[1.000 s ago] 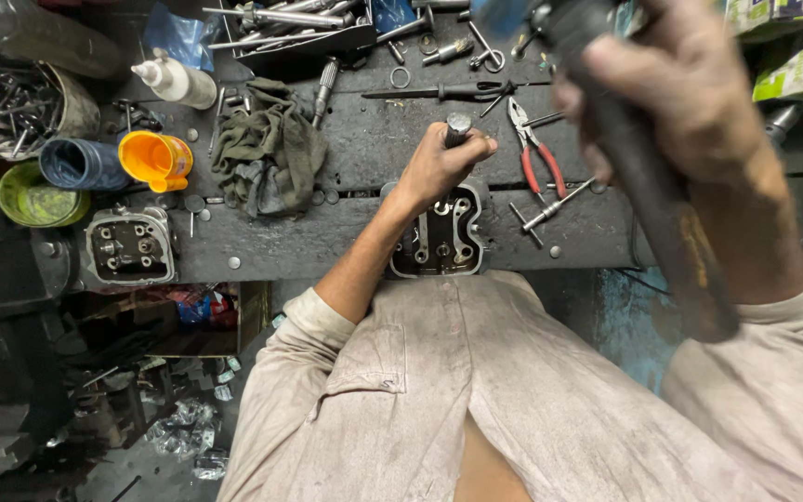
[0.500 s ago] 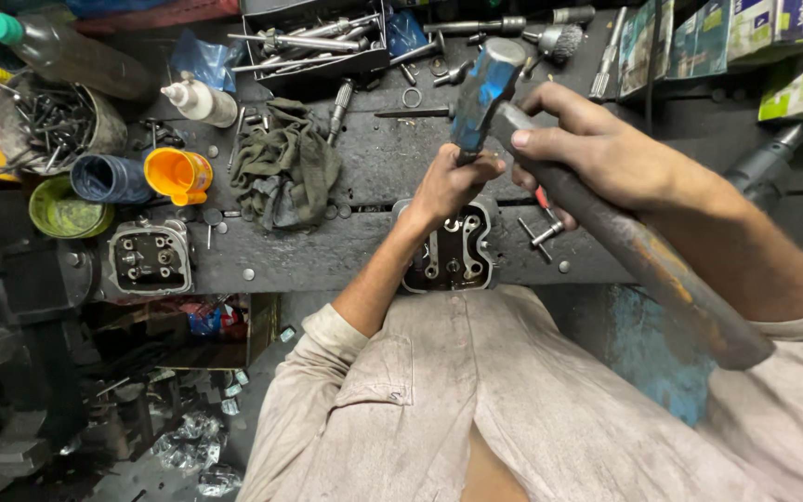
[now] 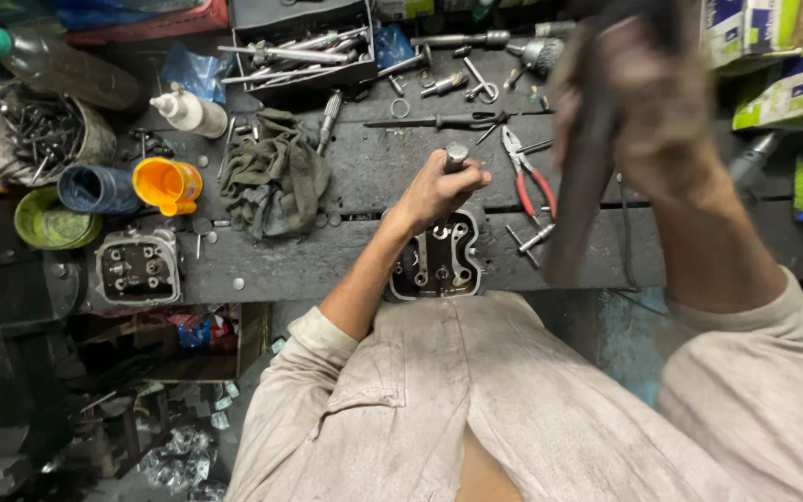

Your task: The person assembles small metal components into a cylinder head on a cluttered workbench. They repeatedly pick up valve-like parts, wipe them with a rag, insert them into the head, and use a hammer and punch to seat them. The person also retrieves parts from boxes and uses pliers to adjust components.

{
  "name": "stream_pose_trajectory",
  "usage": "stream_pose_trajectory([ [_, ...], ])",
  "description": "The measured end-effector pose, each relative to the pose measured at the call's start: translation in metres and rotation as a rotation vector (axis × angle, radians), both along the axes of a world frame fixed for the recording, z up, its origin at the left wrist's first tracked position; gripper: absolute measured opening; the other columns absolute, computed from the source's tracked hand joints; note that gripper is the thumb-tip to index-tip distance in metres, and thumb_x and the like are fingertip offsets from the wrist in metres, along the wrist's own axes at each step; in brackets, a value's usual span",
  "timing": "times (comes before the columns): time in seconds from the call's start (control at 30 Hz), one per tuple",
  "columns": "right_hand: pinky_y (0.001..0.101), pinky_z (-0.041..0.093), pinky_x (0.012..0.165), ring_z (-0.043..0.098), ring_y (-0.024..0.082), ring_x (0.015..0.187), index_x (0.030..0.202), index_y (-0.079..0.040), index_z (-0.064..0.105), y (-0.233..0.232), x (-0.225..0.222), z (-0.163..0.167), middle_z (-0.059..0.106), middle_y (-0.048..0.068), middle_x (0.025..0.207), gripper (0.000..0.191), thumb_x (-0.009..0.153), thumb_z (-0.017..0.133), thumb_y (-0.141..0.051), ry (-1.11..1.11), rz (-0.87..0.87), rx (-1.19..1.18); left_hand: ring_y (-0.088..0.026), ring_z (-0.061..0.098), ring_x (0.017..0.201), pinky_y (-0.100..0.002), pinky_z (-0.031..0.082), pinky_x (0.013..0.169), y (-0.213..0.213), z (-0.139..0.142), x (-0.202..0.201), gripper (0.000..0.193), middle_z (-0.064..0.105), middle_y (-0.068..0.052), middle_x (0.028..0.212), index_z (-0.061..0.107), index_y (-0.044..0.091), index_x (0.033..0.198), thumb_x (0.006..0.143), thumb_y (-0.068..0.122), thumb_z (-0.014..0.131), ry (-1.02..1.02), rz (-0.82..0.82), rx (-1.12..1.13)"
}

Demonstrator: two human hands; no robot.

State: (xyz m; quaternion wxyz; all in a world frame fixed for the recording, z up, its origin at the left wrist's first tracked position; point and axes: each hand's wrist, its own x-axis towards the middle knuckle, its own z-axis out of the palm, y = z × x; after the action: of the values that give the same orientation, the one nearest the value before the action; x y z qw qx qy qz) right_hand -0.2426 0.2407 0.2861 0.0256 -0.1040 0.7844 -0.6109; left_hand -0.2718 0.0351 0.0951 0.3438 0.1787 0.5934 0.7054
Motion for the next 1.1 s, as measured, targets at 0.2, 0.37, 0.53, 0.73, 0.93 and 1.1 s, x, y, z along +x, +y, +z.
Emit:
stream_pose_trajectory([
  [0.2, 0.0272, 0.049, 0.043, 0.057, 0.015, 0.053, 0.117, -0.008, 0.057, -0.024, 0.005, -0.024, 0.059, 0.004, 0.070, 0.030, 0.103, 0.053, -0.034, -0.758, 0.080, 0.127, -0.006, 0.034, 0.048, -0.029, 0.023, 0.045, 0.000, -0.007, 0.003, 0.038, 0.038, 0.007, 0.054, 0.045, 0.013, 0.059, 0.088, 0.023, 0.067, -0.128, -0.043, 0.055],
  [0.37, 0.0285, 0.049, 0.038, 0.058, 0.015, 0.047, 0.115, -0.006, 0.054, -0.021, 0.005, -0.021, 0.059, 0.004, 0.067, 0.029, 0.101, 0.053, -0.031, -0.729, 0.080, -0.096, -0.005, 0.040, 0.050, -0.029, 0.029, 0.047, 0.003, -0.011, 0.010, 0.035, 0.044, 0.008, 0.054, 0.052, 0.011, 0.059, 0.089, 0.023, 0.067, 0.052, 0.098, 0.009],
  [0.53, 0.0327, 0.052, 0.047, 0.060, 0.017, 0.058, 0.133, -0.005, 0.052, -0.002, 0.017, 0.016, 0.060, 0.008, 0.080, 0.042, 0.102, 0.061, -0.030, -0.214, -0.010, -0.116, -0.004, 0.033, 0.054, -0.029, 0.025, 0.049, 0.002, -0.010, 0.010, 0.043, 0.037, 0.009, 0.057, 0.040, 0.013, 0.060, 0.092, 0.023, 0.067, 0.064, 0.063, 0.011],
  [0.73, 0.0347, 0.053, 0.051, 0.066, 0.019, 0.061, 0.123, -0.004, 0.057, 0.021, -0.005, -0.012, 0.060, 0.015, 0.083, 0.040, 0.108, 0.055, -0.041, 0.285, 0.192, -0.340, -0.004, 0.036, 0.052, -0.030, 0.027, 0.048, 0.001, -0.007, 0.009, 0.041, 0.040, 0.008, 0.056, 0.044, 0.012, 0.059, 0.091, 0.023, 0.067, 0.015, 0.039, 0.036],
  [0.93, 0.0299, 0.052, 0.051, 0.060, 0.017, 0.063, 0.113, -0.004, 0.057, -0.011, 0.000, -0.031, 0.060, 0.009, 0.076, 0.026, 0.110, 0.049, -0.028, -0.370, 0.208, 0.296, -0.005, 0.036, 0.050, -0.029, 0.027, 0.047, 0.000, -0.006, 0.007, 0.037, 0.040, 0.007, 0.055, 0.050, 0.010, 0.060, 0.089, 0.025, 0.067, -0.011, 0.025, -0.016],
  [1.1, 0.0292, 0.048, 0.038, 0.056, 0.014, 0.044, 0.109, -0.007, 0.056, -0.022, 0.011, -0.031, 0.059, 0.005, 0.062, 0.026, 0.099, 0.051, -0.031, -0.830, 0.081, 0.027, -0.005, 0.042, 0.055, -0.028, 0.031, 0.050, -0.001, -0.018, 0.016, 0.029, 0.047, 0.007, 0.058, 0.057, 0.007, 0.066, 0.089, 0.023, 0.067, 0.050, 0.108, -0.012],
])
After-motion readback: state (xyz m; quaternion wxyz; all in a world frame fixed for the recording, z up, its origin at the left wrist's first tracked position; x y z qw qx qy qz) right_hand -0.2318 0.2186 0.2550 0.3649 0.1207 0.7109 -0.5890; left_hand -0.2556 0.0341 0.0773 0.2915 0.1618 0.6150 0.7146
